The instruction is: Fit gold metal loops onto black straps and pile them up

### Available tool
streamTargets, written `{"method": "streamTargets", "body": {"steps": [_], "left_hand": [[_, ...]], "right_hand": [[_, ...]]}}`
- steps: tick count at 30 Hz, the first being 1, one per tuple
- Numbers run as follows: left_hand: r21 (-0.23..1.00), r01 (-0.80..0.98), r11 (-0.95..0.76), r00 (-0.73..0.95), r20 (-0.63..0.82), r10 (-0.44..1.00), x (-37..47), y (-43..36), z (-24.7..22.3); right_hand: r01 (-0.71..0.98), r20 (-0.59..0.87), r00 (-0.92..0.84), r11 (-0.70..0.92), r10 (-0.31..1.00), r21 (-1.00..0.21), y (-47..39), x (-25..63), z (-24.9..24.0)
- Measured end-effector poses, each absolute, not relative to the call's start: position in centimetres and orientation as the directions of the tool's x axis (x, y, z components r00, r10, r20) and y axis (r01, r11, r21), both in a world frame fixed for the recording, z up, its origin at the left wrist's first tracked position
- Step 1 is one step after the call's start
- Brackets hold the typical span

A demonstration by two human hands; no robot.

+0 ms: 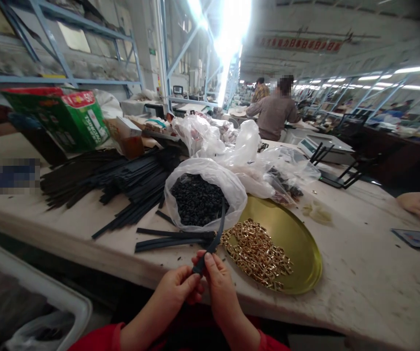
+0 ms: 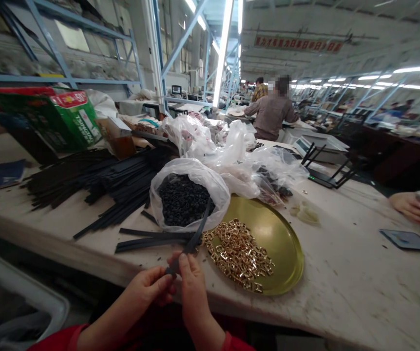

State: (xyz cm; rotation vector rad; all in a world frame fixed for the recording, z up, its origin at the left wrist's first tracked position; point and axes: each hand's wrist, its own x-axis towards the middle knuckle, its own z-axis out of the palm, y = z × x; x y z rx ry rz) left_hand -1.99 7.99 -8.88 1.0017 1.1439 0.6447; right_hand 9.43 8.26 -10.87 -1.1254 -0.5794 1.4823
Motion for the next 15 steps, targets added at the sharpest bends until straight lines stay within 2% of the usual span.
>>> {"method": "streamTargets", "body": {"steps": [7, 11, 15], "left_hand": [[0.945, 0.094, 0.314, 0.334, -0.327, 0.884, -1.7, 8.3, -8.2], [0.917, 0.244, 0.316, 0.371, -0.39, 0.843, -2.8, 8.6, -8.1], [0.902, 0.378, 0.207, 0.467, -0.379, 0.799, -4.1, 8.3, -7.2]], "right_hand": [[-0.476, -0.32, -0.022, -0.291, 0.947, -0.83, 7.2, 8.0, -11.3], [-0.391, -0.253, -0.084, -0.266, 0.964, -0.881, 7.4, 8.9, -11.0], [-0.294, -0.198, -0.31, -0.292, 0.93, -0.91, 7.9, 10.2, -10.4]]}}
